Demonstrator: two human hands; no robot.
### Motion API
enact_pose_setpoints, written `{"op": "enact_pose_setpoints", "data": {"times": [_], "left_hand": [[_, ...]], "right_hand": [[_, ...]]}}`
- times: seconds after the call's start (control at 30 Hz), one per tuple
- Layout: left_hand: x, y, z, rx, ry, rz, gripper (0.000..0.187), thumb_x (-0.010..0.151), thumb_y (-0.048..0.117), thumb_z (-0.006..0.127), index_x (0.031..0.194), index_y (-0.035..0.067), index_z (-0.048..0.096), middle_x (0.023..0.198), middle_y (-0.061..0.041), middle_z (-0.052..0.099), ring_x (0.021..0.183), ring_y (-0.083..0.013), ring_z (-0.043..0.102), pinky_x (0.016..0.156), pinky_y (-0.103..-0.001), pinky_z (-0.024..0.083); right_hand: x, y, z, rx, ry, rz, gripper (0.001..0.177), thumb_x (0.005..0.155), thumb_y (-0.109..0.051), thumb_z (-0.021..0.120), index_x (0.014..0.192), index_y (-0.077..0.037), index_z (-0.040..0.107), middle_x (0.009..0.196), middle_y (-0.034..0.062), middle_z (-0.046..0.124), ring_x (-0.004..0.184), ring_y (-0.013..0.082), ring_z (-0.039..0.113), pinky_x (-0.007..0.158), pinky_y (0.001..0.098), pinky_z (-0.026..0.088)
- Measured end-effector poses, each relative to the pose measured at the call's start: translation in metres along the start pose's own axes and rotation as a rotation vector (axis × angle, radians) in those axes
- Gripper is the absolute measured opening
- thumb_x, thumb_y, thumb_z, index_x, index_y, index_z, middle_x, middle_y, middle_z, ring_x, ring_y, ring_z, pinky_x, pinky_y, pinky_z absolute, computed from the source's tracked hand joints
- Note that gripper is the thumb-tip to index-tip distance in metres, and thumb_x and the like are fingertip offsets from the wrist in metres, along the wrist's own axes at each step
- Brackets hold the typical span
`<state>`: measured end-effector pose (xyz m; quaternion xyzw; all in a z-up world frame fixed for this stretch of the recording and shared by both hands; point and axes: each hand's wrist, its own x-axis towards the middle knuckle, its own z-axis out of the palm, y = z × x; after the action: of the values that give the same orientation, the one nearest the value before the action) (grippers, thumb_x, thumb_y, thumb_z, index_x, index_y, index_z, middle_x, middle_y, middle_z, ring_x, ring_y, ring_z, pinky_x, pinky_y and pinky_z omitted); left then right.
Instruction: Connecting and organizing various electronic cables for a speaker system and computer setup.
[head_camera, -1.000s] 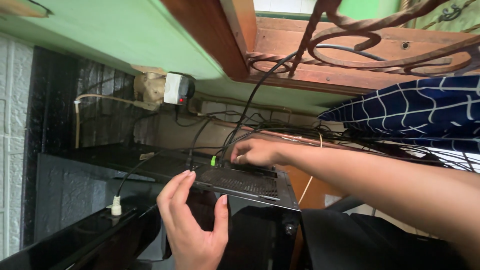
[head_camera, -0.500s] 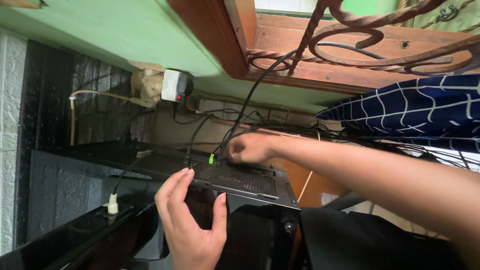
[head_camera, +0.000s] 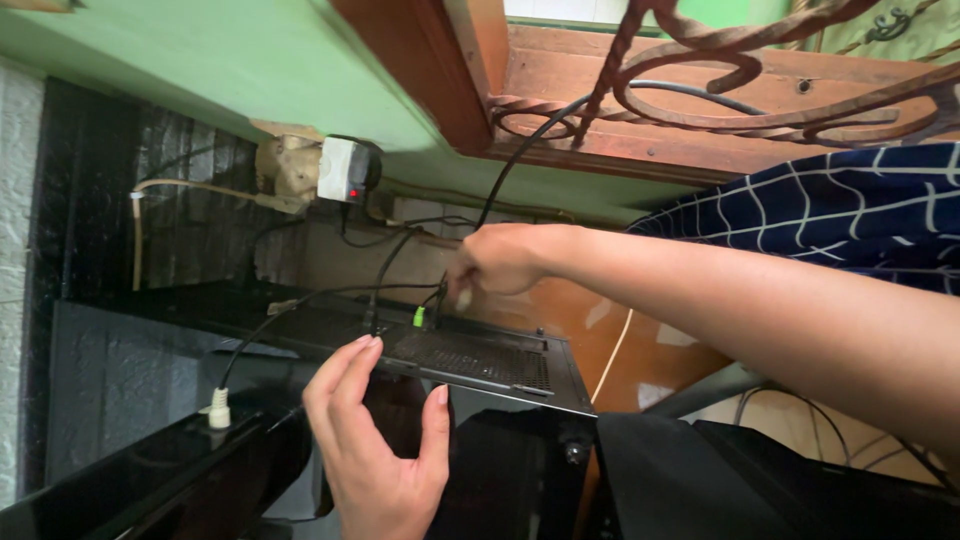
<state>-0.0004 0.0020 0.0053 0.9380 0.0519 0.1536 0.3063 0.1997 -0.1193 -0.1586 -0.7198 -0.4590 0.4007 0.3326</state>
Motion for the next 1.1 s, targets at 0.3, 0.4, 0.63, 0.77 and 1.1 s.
{"op": "enact_pose_setpoints", "data": {"times": [0.3,0.4,0.63,0.77,1.1], "left_hand": [[0.000,0.002,0.003,0.014,-0.011,-0.019,0.066,0.080,0.009,0.080,0.137,-0.002,0.048,0.135,-0.022,0.052,0.126,-0.0377,0.055,0.109,-0.044,0.047],[0.000,0.002,0.001,0.009,-0.016,-0.022,0.067,0.080,0.009,0.080,0.137,-0.002,0.047,0.135,-0.022,0.051,0.126,-0.0373,0.055,0.109,-0.044,0.047],[0.000,-0.001,0.001,0.009,-0.017,-0.010,0.068,0.080,0.009,0.080,0.137,-0.003,0.047,0.135,-0.022,0.050,0.126,-0.0376,0.054,0.108,-0.044,0.047],[0.000,0.000,0.001,0.007,-0.013,-0.015,0.067,0.080,0.010,0.080,0.137,-0.002,0.047,0.135,-0.022,0.050,0.126,-0.0373,0.055,0.109,-0.044,0.047],[0.000,-0.007,0.001,0.055,-0.004,0.032,0.068,0.077,0.010,0.082,0.136,-0.002,0.049,0.133,-0.022,0.053,0.126,-0.0379,0.055,0.110,-0.045,0.045]], "right_hand": [[-0.018,-0.006,-0.020,0.052,-0.128,0.232,0.024,0.080,-0.008,0.061,0.099,-0.010,0.075,0.088,0.0019,0.081,0.090,0.0169,0.076,0.080,0.0353,0.057],[-0.018,-0.009,-0.025,-0.010,-0.142,0.254,0.022,0.079,-0.012,0.065,0.099,-0.012,0.077,0.088,0.0003,0.080,0.090,0.0173,0.076,0.080,0.0361,0.057],[-0.020,-0.002,-0.023,-0.174,-0.109,0.302,0.024,0.078,-0.023,0.075,0.101,-0.017,0.078,0.094,0.0029,0.077,0.094,0.0215,0.072,0.082,0.0390,0.055],[-0.022,-0.004,-0.028,-0.154,-0.093,0.367,0.023,0.080,-0.018,0.068,0.102,-0.018,0.076,0.093,-0.0009,0.080,0.095,0.0197,0.073,0.082,0.0390,0.056],[-0.038,-0.010,-0.037,-0.545,-0.373,0.438,0.020,0.081,-0.015,0.069,0.099,-0.013,0.078,0.099,0.0138,0.076,0.093,0.0351,0.072,0.078,0.0480,0.057]]}}
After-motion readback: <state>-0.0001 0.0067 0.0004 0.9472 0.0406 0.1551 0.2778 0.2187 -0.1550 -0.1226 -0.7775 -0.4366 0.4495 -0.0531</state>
